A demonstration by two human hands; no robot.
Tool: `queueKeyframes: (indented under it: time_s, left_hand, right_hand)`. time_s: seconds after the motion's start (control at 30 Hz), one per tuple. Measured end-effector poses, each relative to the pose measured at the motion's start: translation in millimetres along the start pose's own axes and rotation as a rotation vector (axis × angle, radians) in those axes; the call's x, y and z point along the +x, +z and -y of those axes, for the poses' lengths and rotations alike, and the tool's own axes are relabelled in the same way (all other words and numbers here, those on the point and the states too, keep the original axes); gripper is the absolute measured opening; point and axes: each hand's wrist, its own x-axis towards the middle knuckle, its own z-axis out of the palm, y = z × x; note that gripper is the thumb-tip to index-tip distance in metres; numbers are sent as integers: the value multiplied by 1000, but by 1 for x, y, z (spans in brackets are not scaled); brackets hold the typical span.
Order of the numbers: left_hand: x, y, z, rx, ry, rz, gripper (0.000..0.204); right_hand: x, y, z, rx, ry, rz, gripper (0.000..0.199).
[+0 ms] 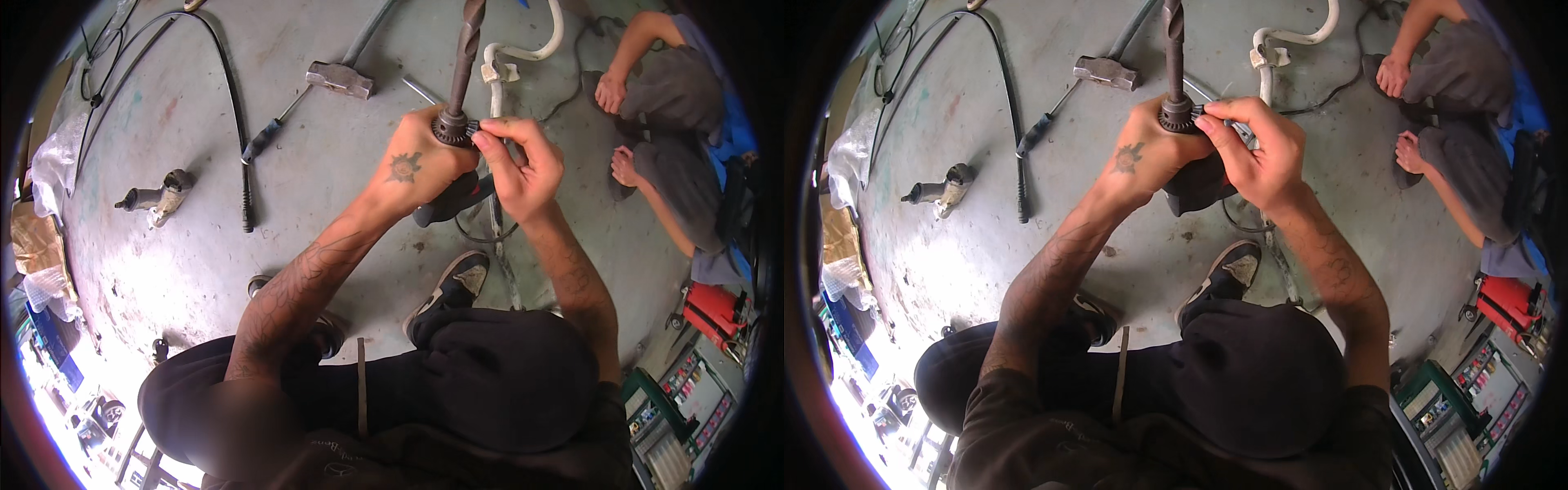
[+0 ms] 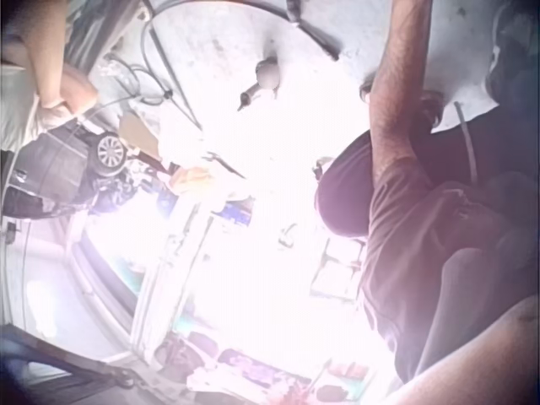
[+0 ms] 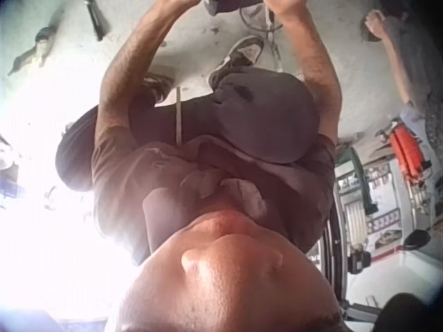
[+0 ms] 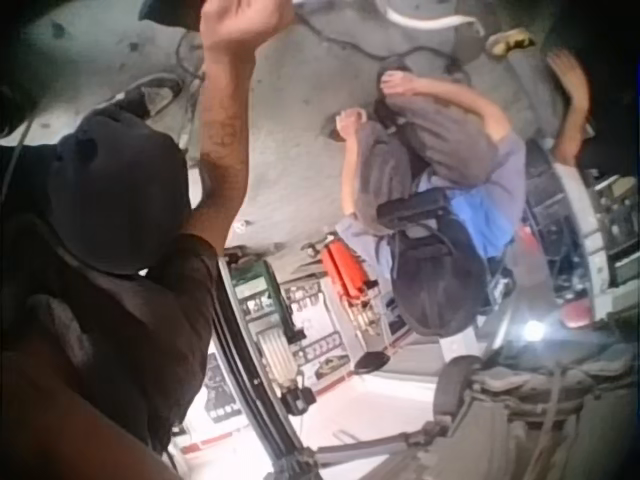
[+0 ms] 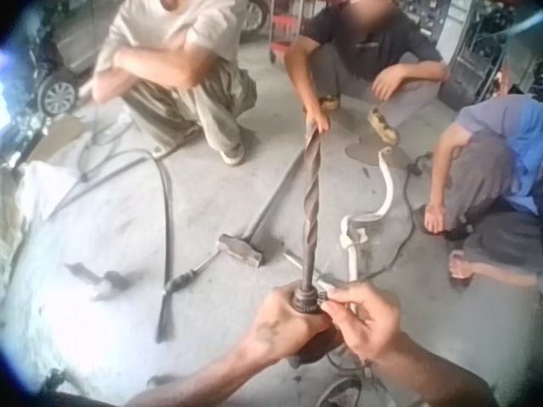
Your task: The person sits on the floor and uses a power drill to tighten a screw onto a metal rod with a gear attached. They repeatedly adjust the drill and the rod to secure the connection.
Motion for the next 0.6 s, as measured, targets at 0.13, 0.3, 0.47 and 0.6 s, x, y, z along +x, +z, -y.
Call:
queueKeyframes:
  time_s: [0.13, 0.3, 0.47, 0.6]
  left_hand:
    - [8, -4, 13, 85, -20, 50, 24]
    - [8, -4, 12, 34, 6, 2, 23]
    - [4, -5, 8, 34, 33, 33, 19]
    - [5, -10, 11, -62, -34, 92, 18]
  right_hand:
    - [21, -19, -18, -124, -452, 221, 19]
    - [24, -13, -9, -81, -240, 195, 19]
    - [23, -22, -1, -63, -197, 235, 24]
    - [28, -31, -6, -117, -410, 298, 32]
